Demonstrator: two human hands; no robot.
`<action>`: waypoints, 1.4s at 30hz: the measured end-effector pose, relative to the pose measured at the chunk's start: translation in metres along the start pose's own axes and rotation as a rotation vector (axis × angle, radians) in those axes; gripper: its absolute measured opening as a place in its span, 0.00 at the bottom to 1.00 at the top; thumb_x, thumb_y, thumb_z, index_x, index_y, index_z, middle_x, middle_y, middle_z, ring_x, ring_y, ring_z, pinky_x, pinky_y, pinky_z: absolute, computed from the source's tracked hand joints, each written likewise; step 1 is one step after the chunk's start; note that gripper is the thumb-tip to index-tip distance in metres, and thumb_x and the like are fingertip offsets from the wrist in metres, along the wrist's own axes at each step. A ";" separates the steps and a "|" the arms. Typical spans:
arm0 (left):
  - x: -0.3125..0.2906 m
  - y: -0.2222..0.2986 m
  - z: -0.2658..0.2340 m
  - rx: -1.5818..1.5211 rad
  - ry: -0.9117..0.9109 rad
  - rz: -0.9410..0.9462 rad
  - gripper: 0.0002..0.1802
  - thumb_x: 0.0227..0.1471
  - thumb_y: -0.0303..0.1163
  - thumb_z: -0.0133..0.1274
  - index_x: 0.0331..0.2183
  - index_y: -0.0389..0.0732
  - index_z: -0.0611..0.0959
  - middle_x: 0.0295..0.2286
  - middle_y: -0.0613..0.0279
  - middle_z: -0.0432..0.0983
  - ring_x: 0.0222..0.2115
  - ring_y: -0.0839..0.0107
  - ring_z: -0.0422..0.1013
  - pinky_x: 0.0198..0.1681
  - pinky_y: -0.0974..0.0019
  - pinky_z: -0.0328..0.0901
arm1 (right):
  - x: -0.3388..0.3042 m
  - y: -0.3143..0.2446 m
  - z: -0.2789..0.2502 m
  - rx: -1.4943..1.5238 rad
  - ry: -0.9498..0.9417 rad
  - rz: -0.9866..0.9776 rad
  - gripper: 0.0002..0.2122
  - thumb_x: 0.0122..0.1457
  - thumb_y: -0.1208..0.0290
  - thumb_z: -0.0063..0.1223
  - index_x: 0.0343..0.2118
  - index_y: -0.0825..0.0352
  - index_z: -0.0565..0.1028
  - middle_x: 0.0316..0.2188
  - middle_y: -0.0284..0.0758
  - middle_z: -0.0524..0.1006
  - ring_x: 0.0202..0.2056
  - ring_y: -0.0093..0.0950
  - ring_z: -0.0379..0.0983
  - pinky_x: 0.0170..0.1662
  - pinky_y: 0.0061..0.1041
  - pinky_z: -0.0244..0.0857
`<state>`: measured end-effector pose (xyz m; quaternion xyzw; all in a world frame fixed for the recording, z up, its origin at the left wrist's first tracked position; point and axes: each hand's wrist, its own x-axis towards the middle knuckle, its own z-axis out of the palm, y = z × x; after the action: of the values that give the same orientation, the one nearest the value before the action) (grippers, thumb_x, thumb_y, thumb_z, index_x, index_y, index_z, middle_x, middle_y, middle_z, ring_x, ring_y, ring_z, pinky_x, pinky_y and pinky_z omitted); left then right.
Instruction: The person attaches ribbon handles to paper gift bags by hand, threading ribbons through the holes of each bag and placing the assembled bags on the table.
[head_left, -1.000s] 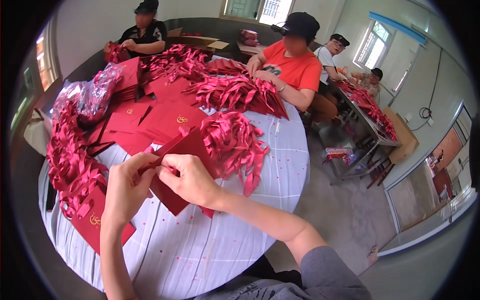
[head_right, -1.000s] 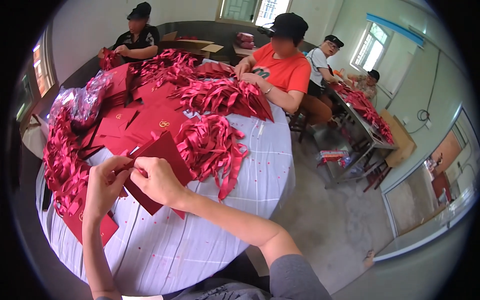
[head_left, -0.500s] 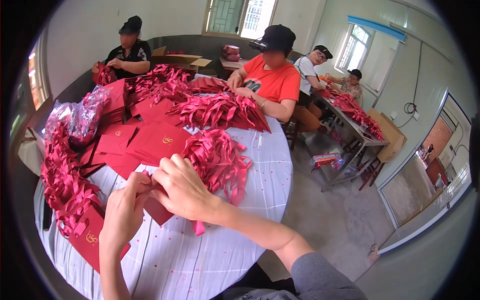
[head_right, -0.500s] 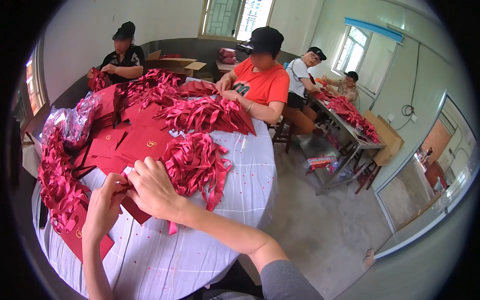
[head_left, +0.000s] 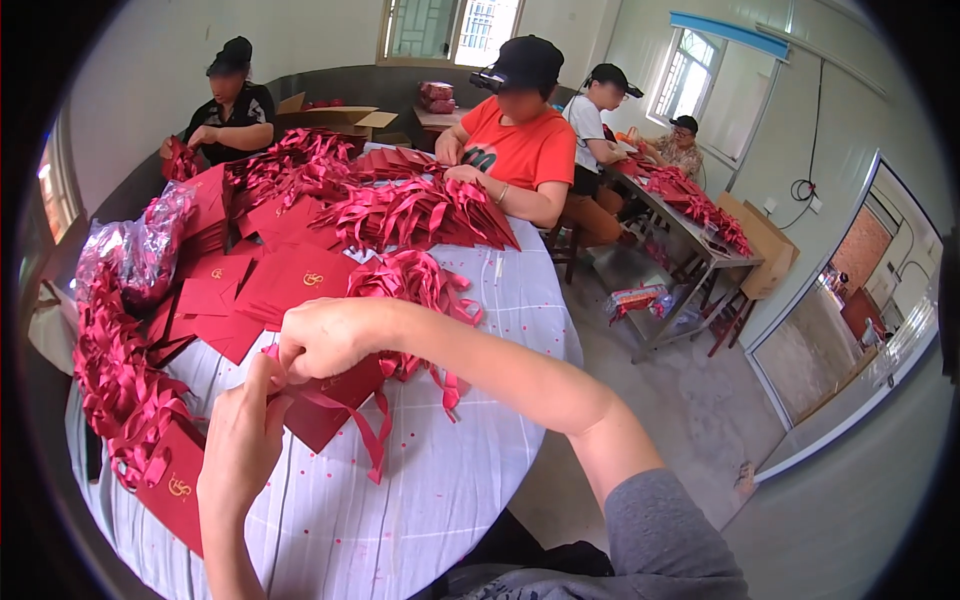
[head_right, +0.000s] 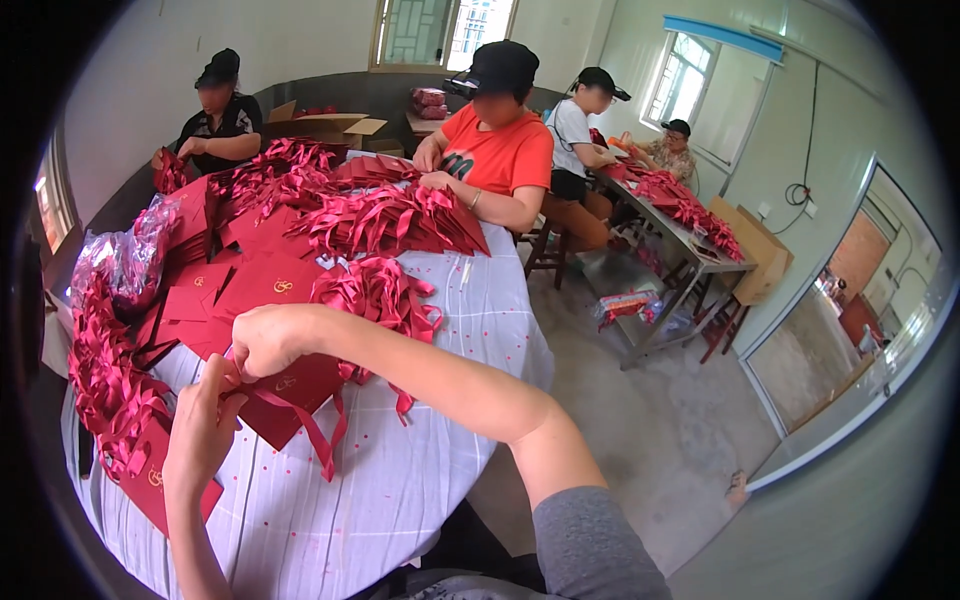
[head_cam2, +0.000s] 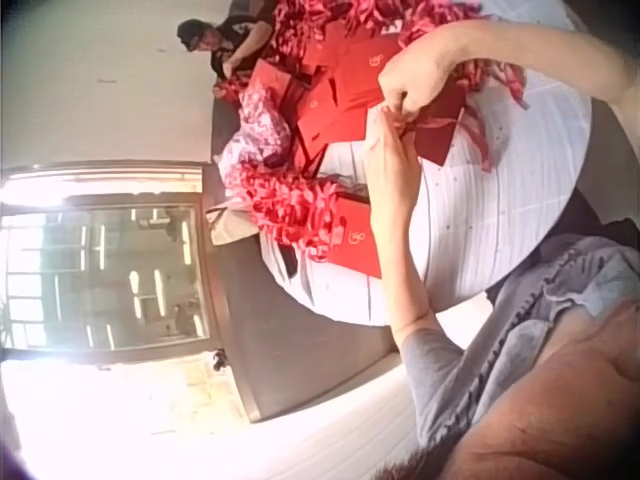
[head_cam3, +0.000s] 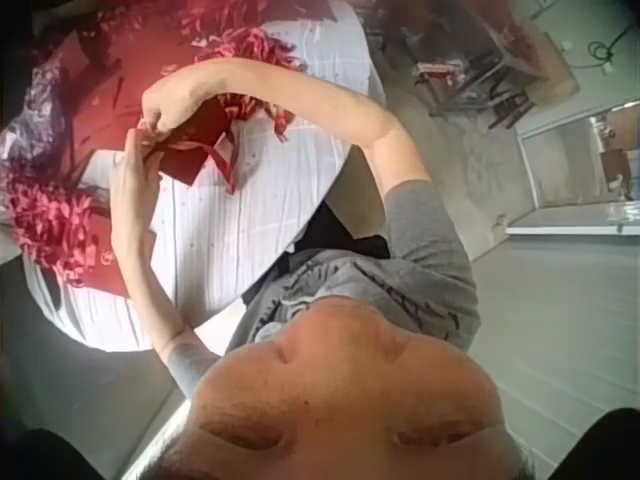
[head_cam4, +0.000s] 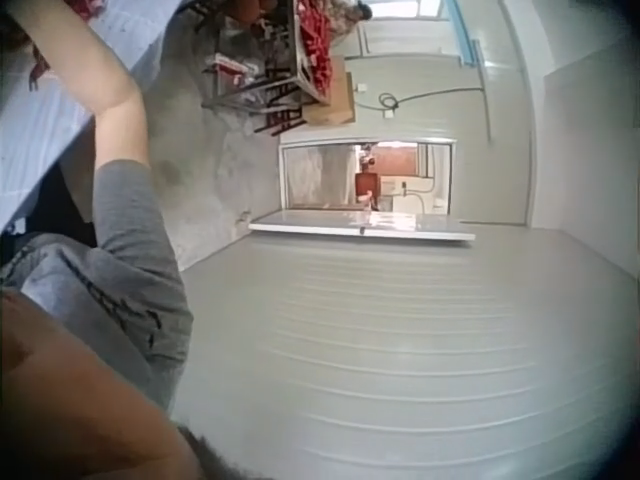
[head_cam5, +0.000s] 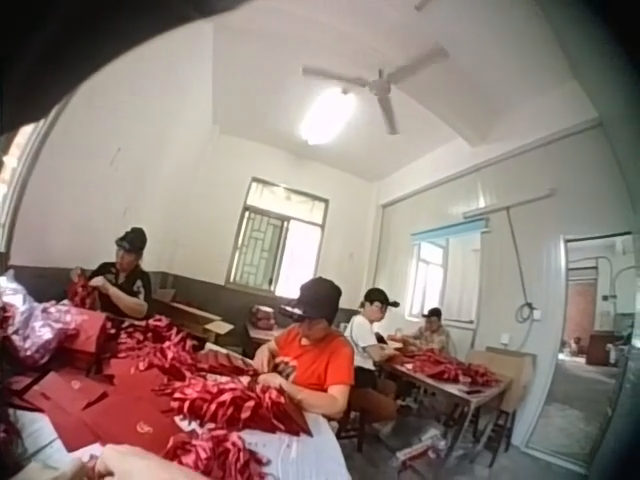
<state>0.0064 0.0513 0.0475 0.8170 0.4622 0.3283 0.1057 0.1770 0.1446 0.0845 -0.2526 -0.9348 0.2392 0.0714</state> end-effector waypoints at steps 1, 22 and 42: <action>0.000 0.000 0.000 0.005 0.000 0.004 0.13 0.44 0.15 0.50 0.33 0.36 0.66 0.23 0.45 0.72 0.26 0.44 0.70 0.26 0.53 0.63 | 0.001 0.001 -0.002 0.028 -0.051 0.013 0.11 0.51 0.67 0.51 0.27 0.70 0.78 0.20 0.42 0.76 0.24 0.32 0.73 0.30 0.33 0.64; 0.004 0.003 0.013 -0.012 0.155 0.060 0.11 0.40 0.21 0.58 0.28 0.37 0.73 0.18 0.54 0.74 0.17 0.61 0.70 0.20 0.65 0.61 | -0.005 0.012 0.036 0.210 0.446 0.094 0.05 0.43 0.75 0.52 0.20 0.69 0.78 0.18 0.40 0.77 0.23 0.31 0.75 0.29 0.30 0.67; 0.003 -0.004 0.017 0.020 0.109 0.196 0.11 0.43 0.26 0.58 0.33 0.39 0.79 0.22 0.56 0.77 0.19 0.63 0.73 0.24 0.65 0.67 | 0.033 0.012 0.008 0.685 0.551 0.036 0.04 0.56 0.74 0.53 0.30 0.67 0.77 0.16 0.22 0.70 0.16 0.09 0.58 0.16 0.10 0.48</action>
<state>0.0156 0.0579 0.0335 0.8402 0.3886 0.3762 0.0396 0.1520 0.1675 0.0718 -0.2850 -0.7431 0.4602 0.3935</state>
